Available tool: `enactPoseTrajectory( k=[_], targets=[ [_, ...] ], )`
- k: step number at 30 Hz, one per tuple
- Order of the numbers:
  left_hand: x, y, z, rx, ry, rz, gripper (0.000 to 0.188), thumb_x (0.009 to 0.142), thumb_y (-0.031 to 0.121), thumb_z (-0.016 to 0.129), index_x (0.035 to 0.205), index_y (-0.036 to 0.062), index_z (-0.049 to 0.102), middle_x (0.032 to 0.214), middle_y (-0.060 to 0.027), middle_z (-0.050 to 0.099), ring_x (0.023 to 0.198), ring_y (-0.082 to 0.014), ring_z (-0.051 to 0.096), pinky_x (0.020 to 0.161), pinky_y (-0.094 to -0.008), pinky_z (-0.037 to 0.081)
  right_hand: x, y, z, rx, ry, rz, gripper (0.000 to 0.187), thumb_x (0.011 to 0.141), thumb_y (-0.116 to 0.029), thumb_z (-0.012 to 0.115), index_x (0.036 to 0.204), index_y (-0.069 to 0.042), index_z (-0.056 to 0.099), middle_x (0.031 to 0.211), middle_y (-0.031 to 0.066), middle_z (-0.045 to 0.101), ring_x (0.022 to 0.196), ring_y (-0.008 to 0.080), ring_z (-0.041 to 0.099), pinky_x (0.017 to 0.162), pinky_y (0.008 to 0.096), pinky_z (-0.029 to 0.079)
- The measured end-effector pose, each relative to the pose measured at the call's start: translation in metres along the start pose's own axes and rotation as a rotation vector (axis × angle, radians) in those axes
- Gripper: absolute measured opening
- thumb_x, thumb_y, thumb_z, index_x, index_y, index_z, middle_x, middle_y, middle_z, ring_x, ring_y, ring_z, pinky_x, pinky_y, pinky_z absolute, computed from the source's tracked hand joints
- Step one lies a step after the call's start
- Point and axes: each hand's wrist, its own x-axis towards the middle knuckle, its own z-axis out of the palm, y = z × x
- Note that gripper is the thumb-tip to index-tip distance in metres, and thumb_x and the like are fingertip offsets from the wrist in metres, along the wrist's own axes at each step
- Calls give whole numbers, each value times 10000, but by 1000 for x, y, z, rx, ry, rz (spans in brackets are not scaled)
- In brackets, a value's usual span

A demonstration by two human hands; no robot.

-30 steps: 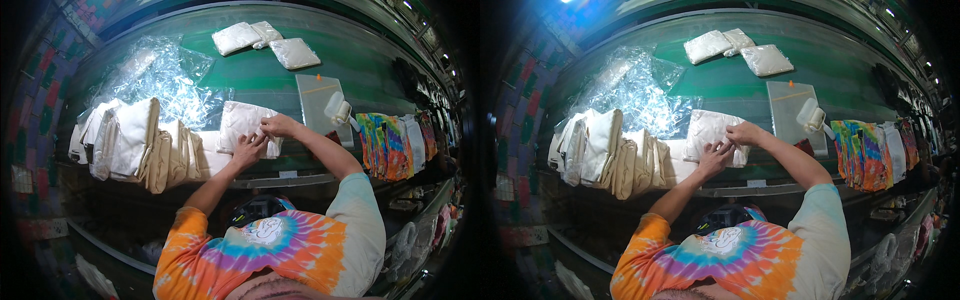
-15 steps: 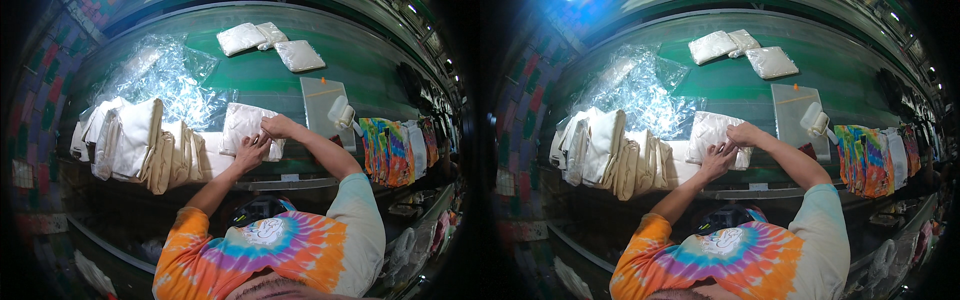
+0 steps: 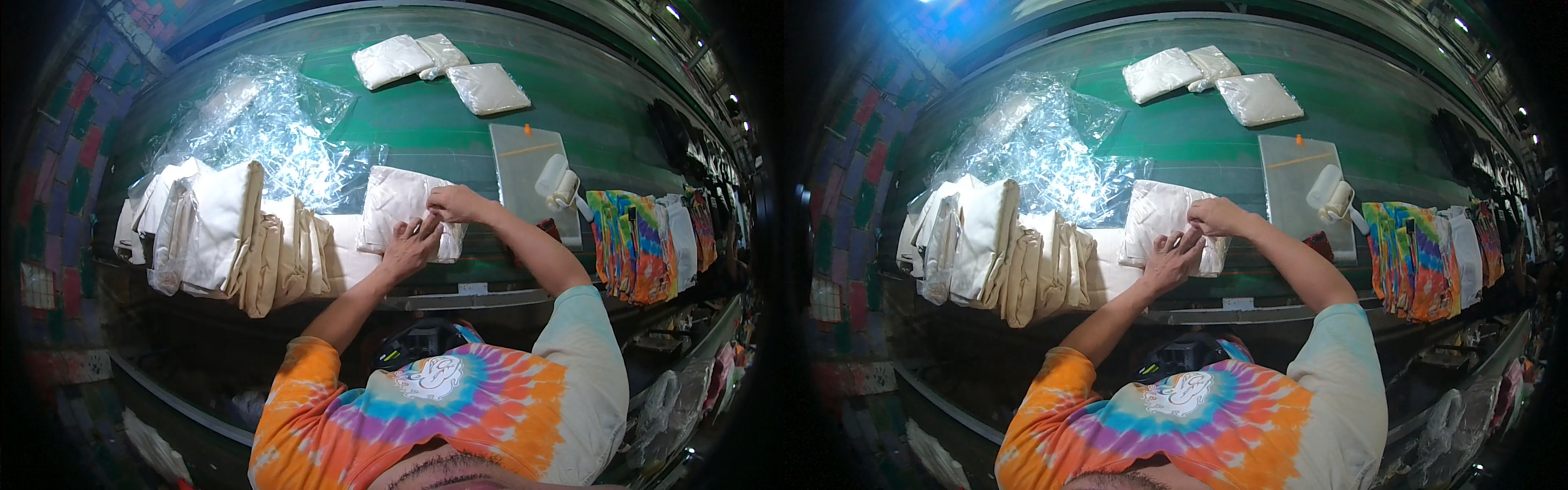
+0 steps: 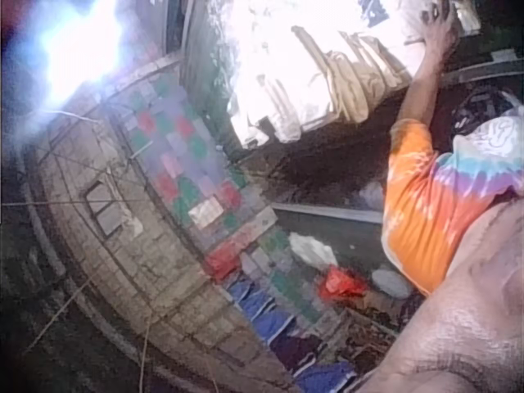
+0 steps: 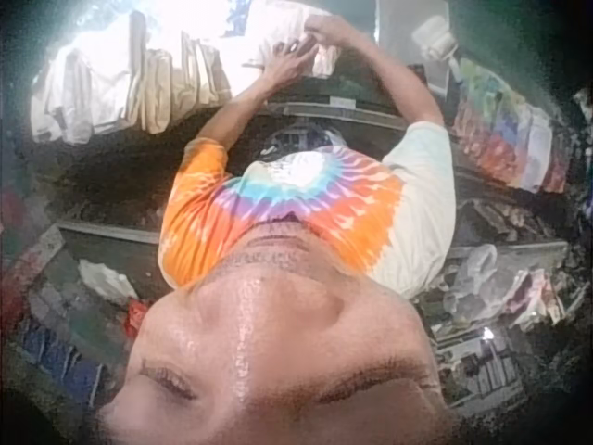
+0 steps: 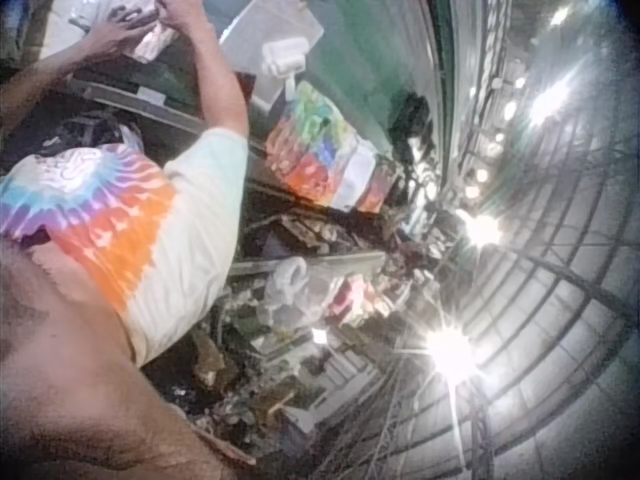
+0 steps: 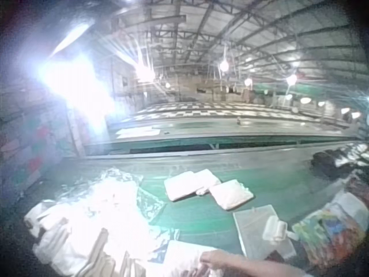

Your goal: The person places folded white garments into clear plastic bags, seals each bag, and sets it aside on the table. The person repeats this process for multiple garments, handling them one at a time.

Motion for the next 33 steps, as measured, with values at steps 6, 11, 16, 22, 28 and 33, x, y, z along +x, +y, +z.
enactPoseTrajectory(
  k=[6,11,16,22,28,33],
  targets=[
    [-1,-1,2,5,-33,-10,562,893,231,607,1448,166,547,1498,-68,484,1276,-265,469,960,-491,350,5,-1,-7,-110,-98,-134,161,868,-225,707,950,-91,674,989,80,651,894,318,707,722,449,577],
    [-1,-2,3,-14,3,12,533,878,211,612,1407,157,573,1455,-60,514,1274,-261,469,974,-487,346,11,-3,-7,-331,-167,-256,174,878,-226,661,920,-61,626,938,101,613,806,320,714,647,455,585],
    [-2,-2,3,-24,-18,-6,530,879,210,618,1404,148,582,1459,-66,522,1336,-258,459,1022,-493,335,11,-3,-3,-365,-188,-264,199,909,-219,620,957,-27,605,941,127,607,809,333,717,646,450,597],
    [-1,-2,5,-65,29,0,529,891,206,612,1412,124,576,1479,-80,525,1381,-242,457,1033,-492,343,16,-5,4,-274,-191,-59,224,975,-255,579,970,-31,601,976,166,644,840,386,701,702,506,563],
    [0,-3,5,-71,21,2,492,935,202,580,1419,115,565,1488,-93,515,1450,-256,412,1090,-494,329,15,-5,8,-128,-81,123,258,978,-292,608,1027,-40,637,1004,187,690,916,415,694,772,534,545],
    [1,-3,2,-105,-32,-2,490,939,175,579,1422,101,549,1490,-111,499,1500,-287,365,1160,-528,285,16,-12,15,-177,9,213,257,895,-294,678,955,-43,678,971,177,712,909,407,703,767,529,555]
  ],
)
